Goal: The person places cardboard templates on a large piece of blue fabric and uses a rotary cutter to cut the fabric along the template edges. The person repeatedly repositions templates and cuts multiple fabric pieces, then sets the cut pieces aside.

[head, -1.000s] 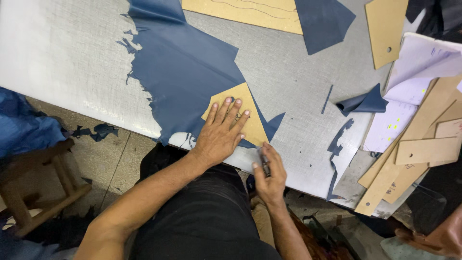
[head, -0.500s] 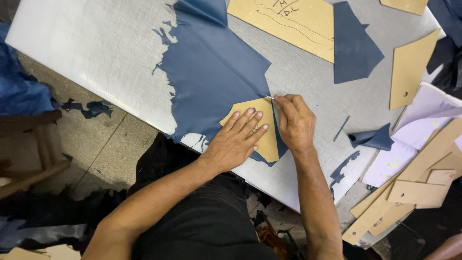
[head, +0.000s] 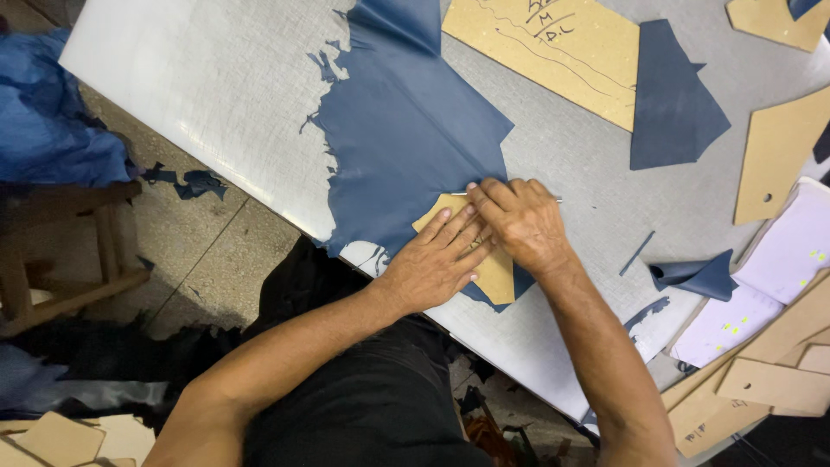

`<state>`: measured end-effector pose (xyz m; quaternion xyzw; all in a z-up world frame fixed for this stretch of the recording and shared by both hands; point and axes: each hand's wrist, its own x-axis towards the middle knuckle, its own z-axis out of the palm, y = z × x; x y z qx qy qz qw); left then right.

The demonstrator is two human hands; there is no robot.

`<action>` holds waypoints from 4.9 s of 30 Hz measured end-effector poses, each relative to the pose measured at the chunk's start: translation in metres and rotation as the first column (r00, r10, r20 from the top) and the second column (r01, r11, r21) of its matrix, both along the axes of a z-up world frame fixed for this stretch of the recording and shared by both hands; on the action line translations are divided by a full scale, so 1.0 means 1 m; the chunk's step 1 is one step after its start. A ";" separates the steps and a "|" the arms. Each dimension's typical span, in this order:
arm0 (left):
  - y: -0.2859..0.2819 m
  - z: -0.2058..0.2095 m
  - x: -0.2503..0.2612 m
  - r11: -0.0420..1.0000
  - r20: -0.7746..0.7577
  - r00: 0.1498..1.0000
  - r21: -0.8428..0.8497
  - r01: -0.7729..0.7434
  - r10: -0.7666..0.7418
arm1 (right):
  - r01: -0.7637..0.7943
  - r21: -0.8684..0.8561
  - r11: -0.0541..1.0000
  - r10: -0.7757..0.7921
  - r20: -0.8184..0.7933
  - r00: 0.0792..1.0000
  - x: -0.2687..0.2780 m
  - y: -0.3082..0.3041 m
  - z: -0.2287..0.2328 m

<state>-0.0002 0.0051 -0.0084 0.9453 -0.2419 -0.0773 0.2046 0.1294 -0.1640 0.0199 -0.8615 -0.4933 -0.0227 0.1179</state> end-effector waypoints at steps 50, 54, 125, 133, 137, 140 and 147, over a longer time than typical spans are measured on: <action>-0.017 0.013 0.180 0.437 -0.286 0.422 0.014 0.899 -0.860 | 0.982 0.182 0.047 -0.821 -0.552 0.142 -0.126 0.164 -0.009; -0.014 0.010 0.173 0.418 -0.236 0.420 0.059 0.906 -0.877 | 0.980 0.186 0.075 -0.883 -0.444 0.152 -0.129 0.177 -0.001; 0.052 0.031 0.165 0.980 0.034 0.982 -0.072 0.186 -0.184 | 0.957 -0.243 0.157 -0.893 -0.448 0.033 -0.164 -0.017 -0.026; 0.032 0.026 0.121 0.972 0.187 0.956 -0.019 0.234 -0.227 | 0.972 -0.166 0.164 -0.951 -0.287 0.111 -0.151 -0.113 0.017; -0.033 0.035 0.142 0.945 0.181 0.948 -0.155 0.289 -0.261 | 0.987 0.028 0.157 -0.955 -0.249 0.159 -0.126 -0.101 0.017; -0.082 0.013 0.166 0.920 0.133 0.933 -0.171 0.354 -0.334 | 0.939 0.227 0.259 -0.885 -0.333 0.324 -0.105 -0.083 0.004; -0.074 -0.014 0.244 0.898 0.321 0.860 -0.056 0.436 -0.397 | 0.909 0.217 0.357 -0.912 -0.128 0.389 -0.075 -0.070 -0.027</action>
